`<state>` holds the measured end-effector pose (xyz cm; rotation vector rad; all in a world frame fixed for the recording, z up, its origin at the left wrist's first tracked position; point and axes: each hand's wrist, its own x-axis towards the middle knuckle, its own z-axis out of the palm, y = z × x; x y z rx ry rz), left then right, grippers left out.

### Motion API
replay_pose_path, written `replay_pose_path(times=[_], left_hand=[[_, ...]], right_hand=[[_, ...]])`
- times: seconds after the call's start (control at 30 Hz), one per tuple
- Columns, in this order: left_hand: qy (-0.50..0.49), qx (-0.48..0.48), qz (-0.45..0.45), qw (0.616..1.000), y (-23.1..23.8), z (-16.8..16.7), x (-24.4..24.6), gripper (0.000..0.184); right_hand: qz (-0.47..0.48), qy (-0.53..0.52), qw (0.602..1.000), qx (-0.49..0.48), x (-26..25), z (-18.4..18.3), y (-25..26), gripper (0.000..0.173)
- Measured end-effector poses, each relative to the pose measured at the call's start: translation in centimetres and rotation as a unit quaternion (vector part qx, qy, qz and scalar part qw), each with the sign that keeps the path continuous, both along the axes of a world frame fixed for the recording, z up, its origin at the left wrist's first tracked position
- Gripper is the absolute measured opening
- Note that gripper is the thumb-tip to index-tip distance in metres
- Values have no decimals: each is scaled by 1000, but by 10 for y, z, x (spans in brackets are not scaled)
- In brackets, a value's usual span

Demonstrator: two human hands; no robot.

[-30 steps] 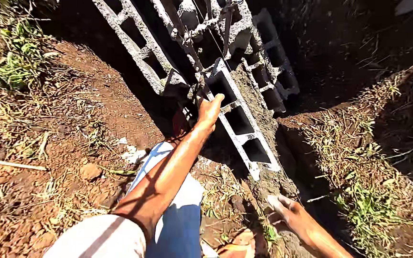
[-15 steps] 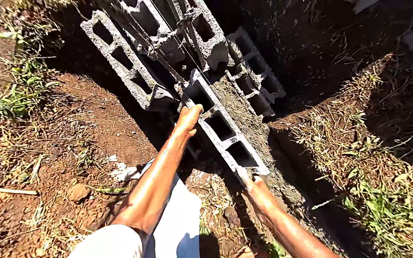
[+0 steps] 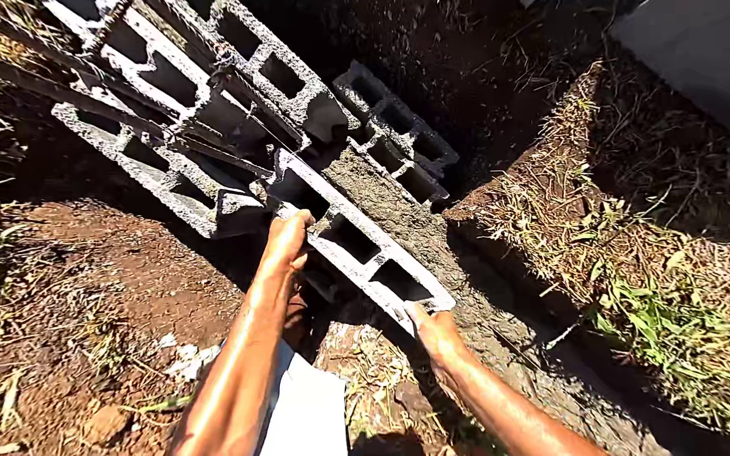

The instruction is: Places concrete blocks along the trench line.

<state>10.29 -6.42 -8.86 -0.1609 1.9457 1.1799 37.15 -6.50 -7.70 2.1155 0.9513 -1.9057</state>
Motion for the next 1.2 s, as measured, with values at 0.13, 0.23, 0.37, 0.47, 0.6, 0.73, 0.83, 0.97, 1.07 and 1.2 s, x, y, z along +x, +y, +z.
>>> replay_pose_path(times=[0.13, 0.23, 0.37, 0.47, 0.6, 0.73, 0.83, 0.97, 1.07, 1.2], left_hand=[[0, 31, -1, 1000, -6, -1, 2, 23], [5, 32, 9, 999, -1, 3, 4, 25], [8, 18, 12, 1000, 2, 4, 5, 24], [3, 24, 12, 1000, 2, 3, 4, 22], [0, 33, 4, 999, 1, -2, -2, 17], [-12, 37, -1, 999, 2, -6, -4, 13], [-18, 33, -1, 999, 3, -6, -5, 12], [-18, 32, -4, 999, 3, -6, -5, 11], [-19, 26, 5, 999, 4, -6, -5, 14], [-23, 26, 12, 999, 4, -6, -4, 12]], right_hand=[[-8, 0, 1000, 2, 2, 0, -3, 41], [-15, 0, 1000, 9, 3, 1, -5, 37], [-22, 5, 1000, 16, 3, 1, -7, 34], [-16, 3, 1000, 14, 2, 3, -5, 35], [0, -15, 1000, 16, -1, 5, -4, 37], [9, -18, 1000, 16, -2, 3, -4, 35], [14, -14, 1000, 17, -1, 3, -3, 35], [17, -7, 1000, 24, 0, 2, -4, 36], [21, -8, 999, 31, 1, -1, -4, 36], [38, -16, 999, 26, 1, 0, -2, 38]])
